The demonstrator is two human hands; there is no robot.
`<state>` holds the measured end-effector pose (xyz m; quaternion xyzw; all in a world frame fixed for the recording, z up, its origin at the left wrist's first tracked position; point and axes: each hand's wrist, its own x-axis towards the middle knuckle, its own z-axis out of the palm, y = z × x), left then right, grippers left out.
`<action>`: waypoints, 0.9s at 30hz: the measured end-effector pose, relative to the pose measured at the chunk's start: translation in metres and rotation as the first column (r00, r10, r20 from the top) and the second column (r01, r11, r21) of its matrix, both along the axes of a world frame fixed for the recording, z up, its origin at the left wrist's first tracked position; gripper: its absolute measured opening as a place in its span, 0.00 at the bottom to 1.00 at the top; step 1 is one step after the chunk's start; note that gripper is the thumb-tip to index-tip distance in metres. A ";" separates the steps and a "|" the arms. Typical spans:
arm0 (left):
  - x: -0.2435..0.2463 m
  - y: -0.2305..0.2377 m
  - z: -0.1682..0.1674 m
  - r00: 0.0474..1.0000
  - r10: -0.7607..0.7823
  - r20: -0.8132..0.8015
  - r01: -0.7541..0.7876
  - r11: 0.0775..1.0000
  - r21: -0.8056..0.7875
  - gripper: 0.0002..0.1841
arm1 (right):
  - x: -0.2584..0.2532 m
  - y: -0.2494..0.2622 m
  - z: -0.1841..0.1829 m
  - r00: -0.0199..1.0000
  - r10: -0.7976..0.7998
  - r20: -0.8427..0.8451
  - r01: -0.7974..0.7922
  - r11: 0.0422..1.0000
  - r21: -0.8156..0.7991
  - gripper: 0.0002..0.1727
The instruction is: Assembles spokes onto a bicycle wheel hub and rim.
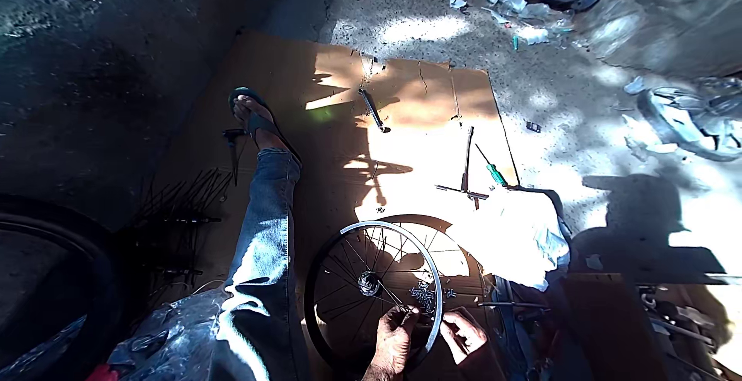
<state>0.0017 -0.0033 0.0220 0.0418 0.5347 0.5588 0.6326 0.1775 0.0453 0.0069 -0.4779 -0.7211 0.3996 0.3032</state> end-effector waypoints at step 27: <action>-0.003 -0.001 0.000 1.000 -0.004 0.013 0.004 1.000 -0.012 0.09 | -0.001 0.001 0.004 0.999 0.031 -0.012 -0.032 0.997 -0.076 0.11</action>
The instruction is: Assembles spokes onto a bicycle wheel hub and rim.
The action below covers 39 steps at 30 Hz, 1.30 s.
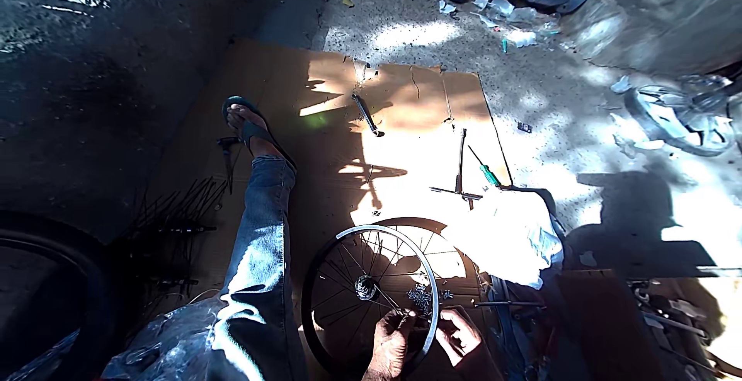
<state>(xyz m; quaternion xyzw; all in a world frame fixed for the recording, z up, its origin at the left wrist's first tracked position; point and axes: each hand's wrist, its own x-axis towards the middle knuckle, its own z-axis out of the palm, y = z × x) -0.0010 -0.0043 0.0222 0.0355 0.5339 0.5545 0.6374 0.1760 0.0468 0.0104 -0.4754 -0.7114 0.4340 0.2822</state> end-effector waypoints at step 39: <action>0.017 0.013 0.033 0.916 -0.288 -0.279 0.198 0.930 -0.310 0.18 | -0.004 -0.010 0.017 0.989 -0.001 0.146 0.002 1.000 -0.002 0.22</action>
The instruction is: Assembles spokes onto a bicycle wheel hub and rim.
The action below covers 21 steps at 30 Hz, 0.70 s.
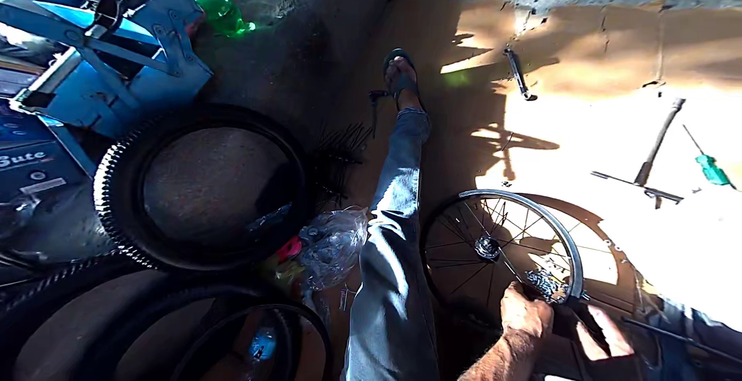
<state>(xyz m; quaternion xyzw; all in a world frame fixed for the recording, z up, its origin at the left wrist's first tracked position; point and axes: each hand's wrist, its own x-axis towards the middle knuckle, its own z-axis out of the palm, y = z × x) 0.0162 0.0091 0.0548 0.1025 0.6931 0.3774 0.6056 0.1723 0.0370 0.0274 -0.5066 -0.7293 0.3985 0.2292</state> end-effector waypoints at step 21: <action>-0.189 -0.219 0.187 0.338 -0.715 -0.612 0.799 0.562 -0.214 0.14 | -0.001 0.000 -0.040 0.956 -0.174 -0.237 0.132 0.974 -0.186 0.26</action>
